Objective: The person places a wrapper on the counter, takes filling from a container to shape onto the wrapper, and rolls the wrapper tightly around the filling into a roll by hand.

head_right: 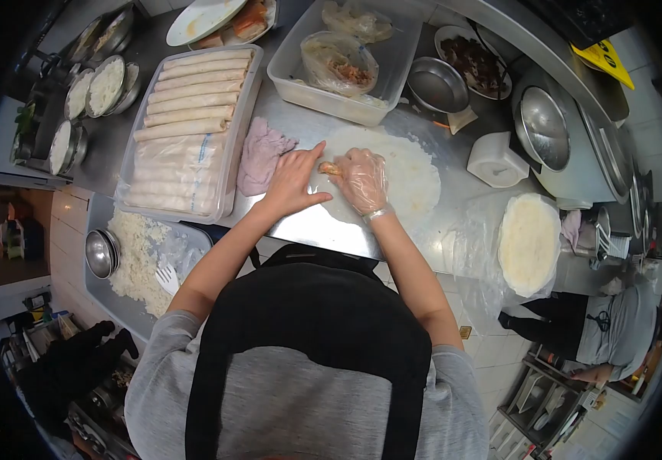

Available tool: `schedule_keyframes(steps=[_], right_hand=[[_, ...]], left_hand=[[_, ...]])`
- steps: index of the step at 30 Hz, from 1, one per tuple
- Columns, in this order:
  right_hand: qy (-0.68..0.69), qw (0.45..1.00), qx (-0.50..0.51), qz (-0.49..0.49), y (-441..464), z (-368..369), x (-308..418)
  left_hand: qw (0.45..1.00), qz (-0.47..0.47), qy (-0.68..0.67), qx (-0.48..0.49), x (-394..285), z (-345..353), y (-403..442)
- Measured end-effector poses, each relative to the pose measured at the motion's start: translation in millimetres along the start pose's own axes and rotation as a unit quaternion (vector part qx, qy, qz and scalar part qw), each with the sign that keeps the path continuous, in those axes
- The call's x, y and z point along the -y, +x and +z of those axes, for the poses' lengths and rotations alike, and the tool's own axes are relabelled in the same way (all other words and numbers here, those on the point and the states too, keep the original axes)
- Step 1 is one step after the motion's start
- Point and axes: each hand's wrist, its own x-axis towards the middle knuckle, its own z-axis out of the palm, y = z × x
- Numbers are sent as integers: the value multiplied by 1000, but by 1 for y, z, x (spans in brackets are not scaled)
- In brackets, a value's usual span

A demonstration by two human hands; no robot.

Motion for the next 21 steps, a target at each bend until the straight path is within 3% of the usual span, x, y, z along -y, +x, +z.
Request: schedule_keyframes(steps=[3, 6, 11, 21], right_hand=[[-22, 999, 46, -12, 1, 5, -3], [74, 996, 39, 14, -4, -5, -4], [-23, 999, -21, -30, -12, -1, -10], [4, 998, -56, -27, -33, -4, -27]], left_hand=[[1000, -1, 7, -9, 1, 0, -1], [1000, 4, 7, -15, 2, 1, -2], [1000, 10, 0, -18, 2, 0, -2], [1000, 15, 8, -16, 2, 0, -2]])
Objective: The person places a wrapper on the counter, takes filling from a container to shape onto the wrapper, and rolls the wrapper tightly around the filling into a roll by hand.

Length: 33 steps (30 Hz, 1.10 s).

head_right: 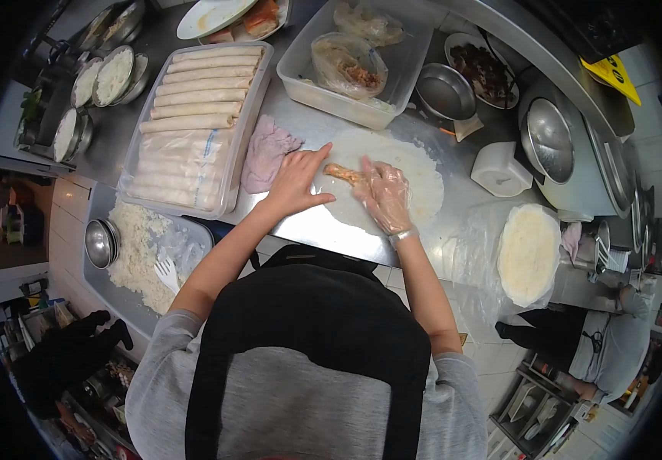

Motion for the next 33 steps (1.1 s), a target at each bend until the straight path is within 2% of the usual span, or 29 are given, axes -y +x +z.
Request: schedule_keyframes(steps=[3, 5, 8, 12, 14, 20, 27, 33], right_hand=[[13, 999, -28, 42, 0, -5, 6], [61, 994, 53, 68, -1, 8, -7], [74, 989, 100, 85, 4, 3, -6], [70, 992, 46, 93, 7, -8, 8], [64, 996, 15, 56, 4, -8, 2], [78, 995, 29, 48, -9, -3, -19], [98, 994, 8, 53, -1, -4, -6], [140, 984, 40, 103, 3, -16, 0]], left_hand=[[1000, 7, 8, -5, -2, 1, -1], [1000, 4, 11, -4, -3, 0, 0], [1000, 3, 18, -3, -4, -1, 0], [1000, -5, 12, 4, -4, -1, 0], [1000, 2, 12, -6, -4, -1, 0], [1000, -1, 13, -2, -3, -1, 0], [1000, -1, 4, 7, -3, 1, 0], [1000, 13, 10, -12, -2, 3, -1]])
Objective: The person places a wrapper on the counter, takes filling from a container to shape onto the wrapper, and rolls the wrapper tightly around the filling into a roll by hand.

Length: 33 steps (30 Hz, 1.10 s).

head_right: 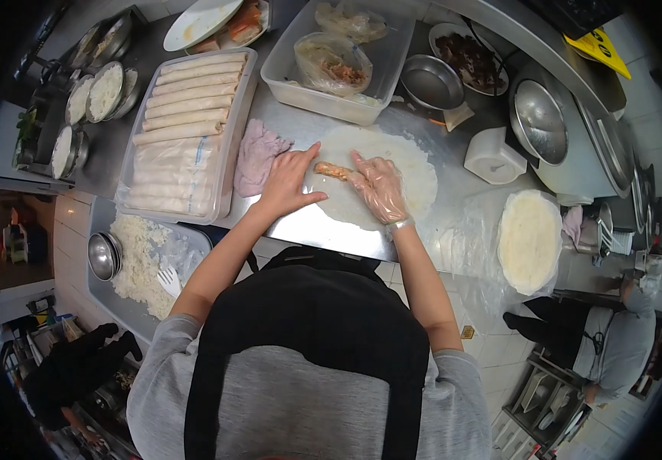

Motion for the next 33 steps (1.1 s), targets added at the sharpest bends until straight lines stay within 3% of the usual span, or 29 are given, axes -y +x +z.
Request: schedule_keyframes(steps=[9, 12, 18, 20, 21, 27, 30, 32, 33], right_hand=[[-80, 995, -12, -51, -10, -1, -15], [-89, 991, -75, -59, -13, -7, -13], [-47, 998, 22, -19, -7, -5, -21], [-63, 993, -72, -75, -4, -3, -9], [-64, 993, -73, -71, -4, -1, -11], [-9, 999, 9, -41, -1, -1, -19], [-30, 998, 12, -47, -4, -10, -14], [-152, 985, 14, -77, -7, -8, -18], [-151, 985, 14, -77, -9, -7, -21]], left_hand=[[1000, -8, 10, 7, -1, -3, 0], [1000, -4, 3, 4, -1, -3, -1], [1000, -5, 8, 8, -3, -4, 1], [1000, -9, 11, 10, -3, -3, 1], [1000, -8, 10, 12, -2, -2, 1], [1000, -15, 9, 13, 1, -1, 1], [1000, -12, 4, 10, 0, 1, 0], [1000, -21, 0, 22, 0, -1, 0], [1000, -22, 1, 22, 0, -2, 0]])
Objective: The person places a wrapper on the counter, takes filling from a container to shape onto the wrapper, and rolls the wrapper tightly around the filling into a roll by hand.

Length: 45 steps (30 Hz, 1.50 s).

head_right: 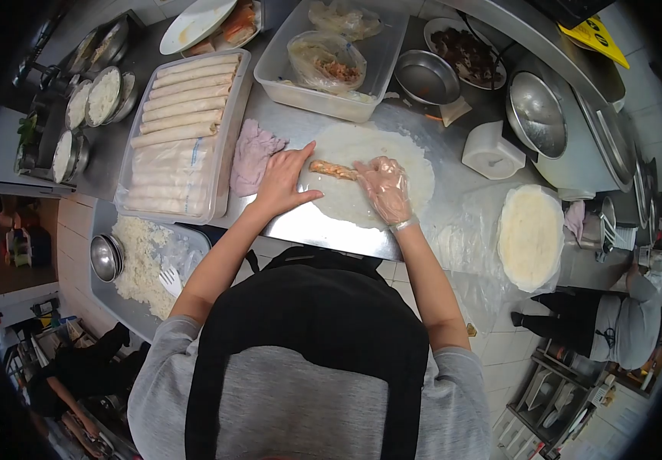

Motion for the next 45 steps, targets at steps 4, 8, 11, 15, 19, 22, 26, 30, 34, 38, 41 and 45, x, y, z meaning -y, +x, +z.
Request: schedule_keyframes(steps=[4, 8, 11, 15, 19, 22, 26, 30, 34, 38, 41, 45], right_hand=[[10, 1000, -15, 11, -9, 0, -9], [16, 997, -74, 22, -13, -5, -6], [48, 999, -5, 16, -14, -13, -14], [92, 995, 14, 34, -9, -8, -14], [79, 995, -36, 42, -3, -6, -1], [109, 993, -14, 47, -2, -8, -2], [137, 989, -6, 49, 0, -15, -6], [83, 995, -15, 50, -5, -8, -8], [38, 998, -13, 37, -12, -9, -14], [16, 999, -43, 3, -14, -17, -11], [104, 994, 15, 42, -14, -14, -19], [110, 993, 5, 36, -9, -12, -18]], left_hand=[[1000, 9, 3, -6, -2, 0, 0], [1000, 16, 6, -14, -2, 0, 0], [1000, 19, 9, -11, -3, -2, 0], [1000, 14, 10, -6, -2, -1, 0], [1000, 14, 5, -10, -2, 1, 0], [1000, 9, 10, -5, -2, 0, 0], [1000, 8, 12, -4, -2, 0, 0], [1000, 8, 5, -5, -1, 0, -1], [1000, 17, 13, -12, -1, 0, 0], [1000, 11, 3, -5, -1, 0, 0], [1000, 15, 10, -7, -2, 0, 0], [999, 26, 21, -16, -5, -3, 1]])
